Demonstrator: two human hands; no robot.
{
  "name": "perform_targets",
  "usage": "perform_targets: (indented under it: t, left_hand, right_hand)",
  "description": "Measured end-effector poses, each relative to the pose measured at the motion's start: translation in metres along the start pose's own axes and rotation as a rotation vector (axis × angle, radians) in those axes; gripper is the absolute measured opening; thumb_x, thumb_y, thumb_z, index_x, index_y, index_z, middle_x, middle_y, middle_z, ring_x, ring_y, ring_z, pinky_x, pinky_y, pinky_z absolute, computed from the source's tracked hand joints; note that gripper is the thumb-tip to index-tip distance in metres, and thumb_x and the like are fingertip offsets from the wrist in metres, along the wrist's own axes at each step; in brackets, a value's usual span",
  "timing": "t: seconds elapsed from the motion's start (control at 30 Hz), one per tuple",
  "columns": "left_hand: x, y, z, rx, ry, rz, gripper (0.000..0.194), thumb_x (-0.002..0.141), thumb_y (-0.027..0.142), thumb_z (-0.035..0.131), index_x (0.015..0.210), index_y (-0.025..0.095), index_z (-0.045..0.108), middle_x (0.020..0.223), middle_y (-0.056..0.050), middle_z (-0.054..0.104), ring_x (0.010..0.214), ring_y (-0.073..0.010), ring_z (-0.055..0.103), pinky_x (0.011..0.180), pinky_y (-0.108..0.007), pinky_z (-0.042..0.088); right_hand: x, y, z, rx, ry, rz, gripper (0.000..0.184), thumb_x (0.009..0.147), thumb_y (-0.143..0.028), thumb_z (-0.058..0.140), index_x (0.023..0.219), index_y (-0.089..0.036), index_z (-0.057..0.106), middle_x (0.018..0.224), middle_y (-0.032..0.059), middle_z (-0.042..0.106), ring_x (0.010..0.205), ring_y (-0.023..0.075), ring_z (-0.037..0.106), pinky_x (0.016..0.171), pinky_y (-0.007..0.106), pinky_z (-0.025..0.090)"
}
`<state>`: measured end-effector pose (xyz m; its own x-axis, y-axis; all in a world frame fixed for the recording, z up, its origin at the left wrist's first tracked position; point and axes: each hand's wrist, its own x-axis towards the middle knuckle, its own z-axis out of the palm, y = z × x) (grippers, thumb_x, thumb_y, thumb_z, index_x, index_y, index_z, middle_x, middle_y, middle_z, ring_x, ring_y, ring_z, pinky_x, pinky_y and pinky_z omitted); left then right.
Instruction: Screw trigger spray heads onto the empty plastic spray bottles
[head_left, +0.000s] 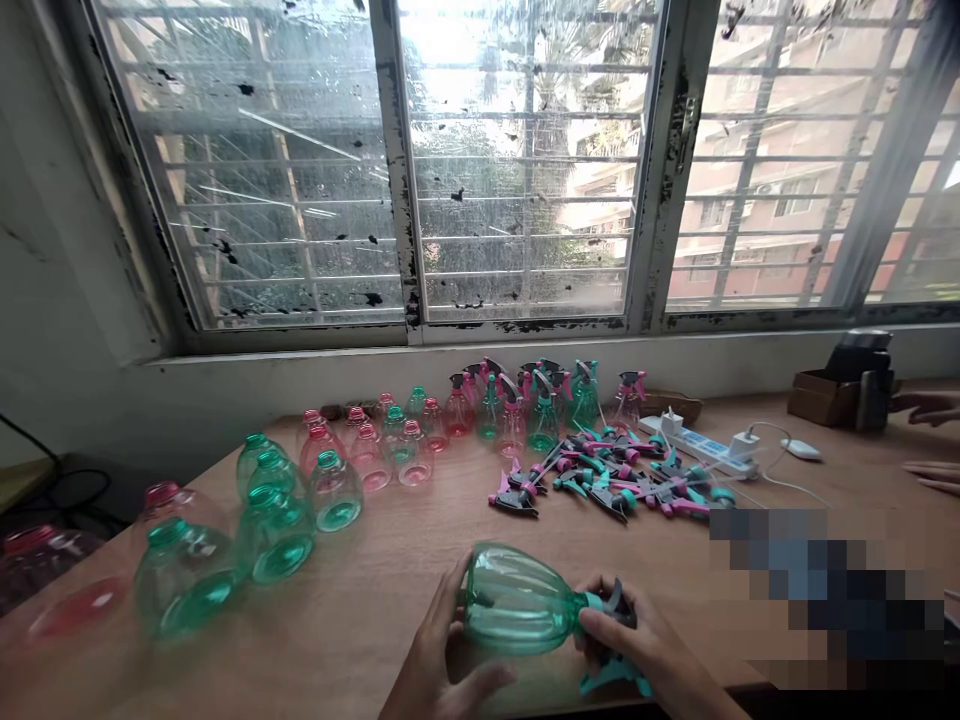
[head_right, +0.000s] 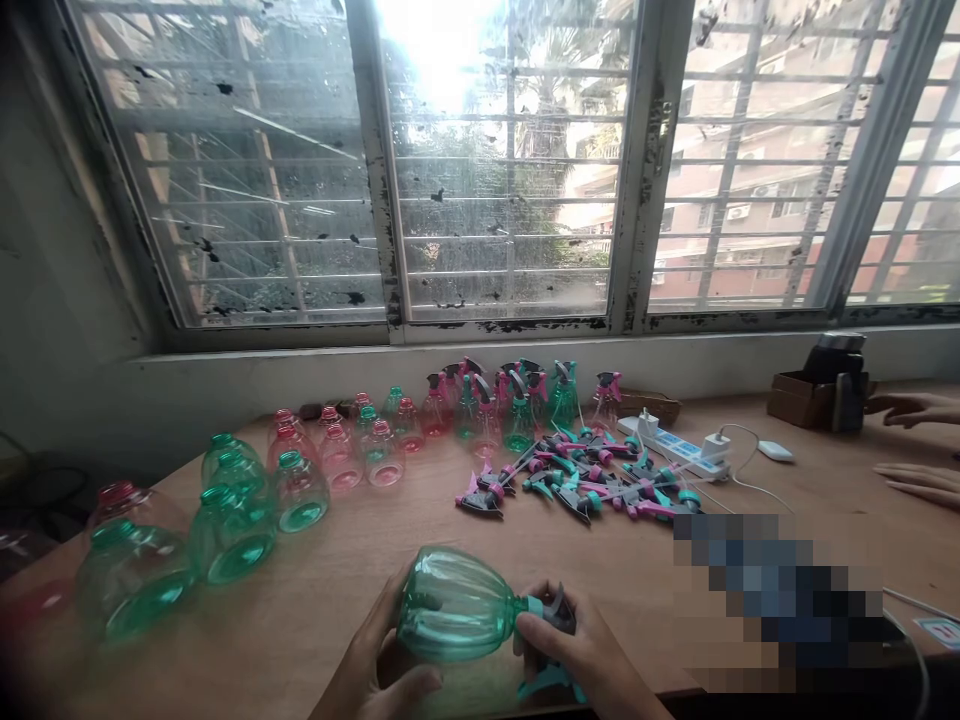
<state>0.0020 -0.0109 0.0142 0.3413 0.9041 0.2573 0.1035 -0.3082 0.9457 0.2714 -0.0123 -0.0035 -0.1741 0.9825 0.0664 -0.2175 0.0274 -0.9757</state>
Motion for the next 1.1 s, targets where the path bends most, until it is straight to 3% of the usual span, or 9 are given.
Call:
perform_targets:
  t: [0.13, 0.33, 0.5, 0.6, 0.7, 0.93, 1.1]
  left_hand:
    - [0.003, -0.003, 0.001, -0.049, -0.012, -0.021, 0.088, 0.084, 0.050, 0.078, 0.156, 0.028, 0.034, 0.144, -0.016, 0.060, 0.129, -0.0365, 0.060, 0.111, -0.046, 0.050]
    - [0.003, -0.013, 0.002, -0.081, 0.003, 0.022, 0.079, 0.089, 0.050, 0.072, 0.156, 0.032, 0.034, 0.158, -0.011, 0.047, 0.138, -0.0347, 0.054, 0.115, -0.042, 0.047]
    - [0.002, -0.015, 0.000, -0.095, -0.013, -0.034, 0.104, 0.077, 0.048, 0.084, 0.160, 0.024, 0.026, 0.147, -0.015, 0.060, 0.135, -0.0356, 0.057, 0.113, -0.040, 0.049]
    - [0.003, -0.015, 0.000, -0.055, 0.025, -0.047, 0.109, 0.071, 0.046, 0.090, 0.159, 0.021, 0.031, 0.143, -0.017, 0.062, 0.129, -0.0371, 0.061, 0.108, -0.041, 0.053]
    - [0.004, -0.018, 0.001, 0.002, 0.063, 0.008, 0.102, 0.069, 0.041, 0.091, 0.156, 0.025, 0.040, 0.152, -0.015, 0.055, 0.136, -0.0388, 0.055, 0.109, -0.040, 0.052]
    - [0.004, -0.029, 0.001, -0.007, 0.042, 0.040, 0.086, 0.082, 0.027, 0.079, 0.157, 0.034, 0.037, 0.160, -0.009, 0.047, 0.139, -0.0352, 0.052, 0.107, -0.040, 0.052]
    - [0.004, -0.027, 0.001, -0.101, -0.004, 0.058, 0.094, 0.078, 0.027, 0.083, 0.158, 0.035, 0.034, 0.162, -0.009, 0.041, 0.144, -0.0355, 0.047, 0.112, -0.039, 0.050]
  right_hand:
    - [-0.001, -0.002, 0.001, -0.036, -0.015, -0.022, 0.043, 0.076, -0.054, 0.084, 0.088, -0.018, 0.064, 0.065, 0.0013, 0.074, 0.053, 0.0175, 0.067, 0.054, 0.028, 0.050]
    - [0.001, 0.000, -0.001, -0.061, -0.038, -0.031, 0.045, 0.076, -0.057, 0.083, 0.088, -0.018, 0.064, 0.064, 0.0003, 0.073, 0.053, 0.0164, 0.066, 0.053, 0.027, 0.050]
    - [0.000, 0.002, -0.002, -0.068, -0.042, -0.022, 0.047, 0.073, -0.056, 0.086, 0.091, -0.017, 0.066, 0.060, -0.0004, 0.071, 0.053, 0.0169, 0.066, 0.054, 0.027, 0.052]
    - [0.000, 0.003, -0.003, -0.095, -0.034, -0.021, 0.049, 0.072, -0.057, 0.086, 0.093, -0.017, 0.067, 0.058, -0.0010, 0.070, 0.054, 0.0180, 0.065, 0.055, 0.028, 0.052]
    - [0.000, 0.003, -0.003, -0.094, -0.025, -0.010, 0.049, 0.072, -0.059, 0.085, 0.093, -0.018, 0.068, 0.057, -0.0009, 0.069, 0.053, 0.0183, 0.065, 0.052, 0.027, 0.050]
    - [0.000, 0.006, -0.001, -0.039, -0.021, 0.003, 0.049, 0.073, -0.060, 0.084, 0.094, -0.019, 0.066, 0.062, -0.0001, 0.071, 0.052, 0.0176, 0.064, 0.053, 0.026, 0.048]
    - [0.001, 0.009, -0.003, -0.039, -0.049, -0.008, 0.046, 0.076, -0.057, 0.083, 0.094, -0.018, 0.066, 0.063, 0.0004, 0.072, 0.055, 0.0179, 0.066, 0.055, 0.026, 0.047]
